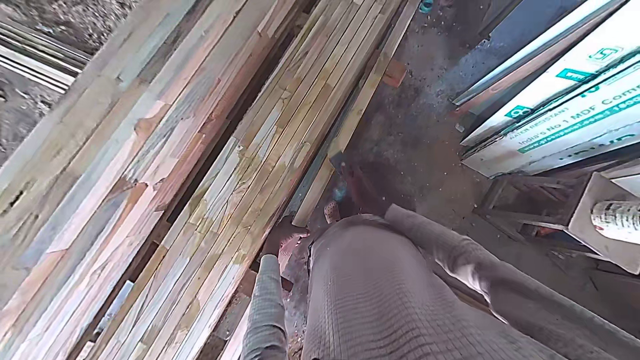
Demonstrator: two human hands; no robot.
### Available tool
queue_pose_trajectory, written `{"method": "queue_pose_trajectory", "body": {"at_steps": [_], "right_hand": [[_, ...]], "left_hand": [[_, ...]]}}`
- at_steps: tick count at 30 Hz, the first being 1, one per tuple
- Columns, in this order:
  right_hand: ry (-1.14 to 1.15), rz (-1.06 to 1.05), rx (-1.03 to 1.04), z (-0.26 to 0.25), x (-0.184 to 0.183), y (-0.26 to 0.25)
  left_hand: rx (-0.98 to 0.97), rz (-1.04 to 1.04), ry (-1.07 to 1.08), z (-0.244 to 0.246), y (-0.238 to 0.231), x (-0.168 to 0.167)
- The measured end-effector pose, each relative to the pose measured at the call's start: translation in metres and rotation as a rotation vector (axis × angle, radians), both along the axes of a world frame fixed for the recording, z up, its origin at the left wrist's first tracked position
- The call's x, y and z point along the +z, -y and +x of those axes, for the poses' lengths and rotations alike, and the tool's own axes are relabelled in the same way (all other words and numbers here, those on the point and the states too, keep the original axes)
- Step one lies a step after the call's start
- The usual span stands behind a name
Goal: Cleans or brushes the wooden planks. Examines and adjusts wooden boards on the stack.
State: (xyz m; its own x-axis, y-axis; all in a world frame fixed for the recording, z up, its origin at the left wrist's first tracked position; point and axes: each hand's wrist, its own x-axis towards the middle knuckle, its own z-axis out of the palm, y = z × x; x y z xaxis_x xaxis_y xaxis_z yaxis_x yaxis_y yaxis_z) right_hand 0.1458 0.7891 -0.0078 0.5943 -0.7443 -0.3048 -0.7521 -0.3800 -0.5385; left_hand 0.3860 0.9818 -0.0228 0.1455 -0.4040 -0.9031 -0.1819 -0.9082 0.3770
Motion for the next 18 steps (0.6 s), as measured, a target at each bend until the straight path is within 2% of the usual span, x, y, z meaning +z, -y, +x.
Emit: {"method": "queue_pose_trajectory", "body": {"at_steps": [2,5,7,9,12,15,18], "right_hand": [[-0.102,0.013,0.010,-0.004,0.023,-0.011],[-0.027,-0.015,-0.130,0.007,0.058,0.018],[0.059,-0.081,-0.191,0.016,0.048,0.039],[0.063,-0.082,-0.211,0.023,0.035,0.037],[0.000,0.032,-0.173,0.039,0.043,0.005],[-0.123,0.121,-0.088,0.035,0.040,-0.026],[-0.225,0.207,0.072,0.024,0.067,-0.024]], "left_hand": [[-0.051,0.016,0.073,-0.007,0.005,0.015],[-0.139,-0.016,0.187,-0.015,0.004,0.015],[-0.166,-0.010,0.220,-0.019,0.002,0.010],[-0.179,-0.004,0.238,-0.018,0.002,0.008],[-0.193,0.014,0.256,-0.016,0.007,0.013],[-0.200,0.029,0.250,-0.018,0.007,0.015],[-0.209,0.044,0.266,-0.017,0.008,0.015]]}}
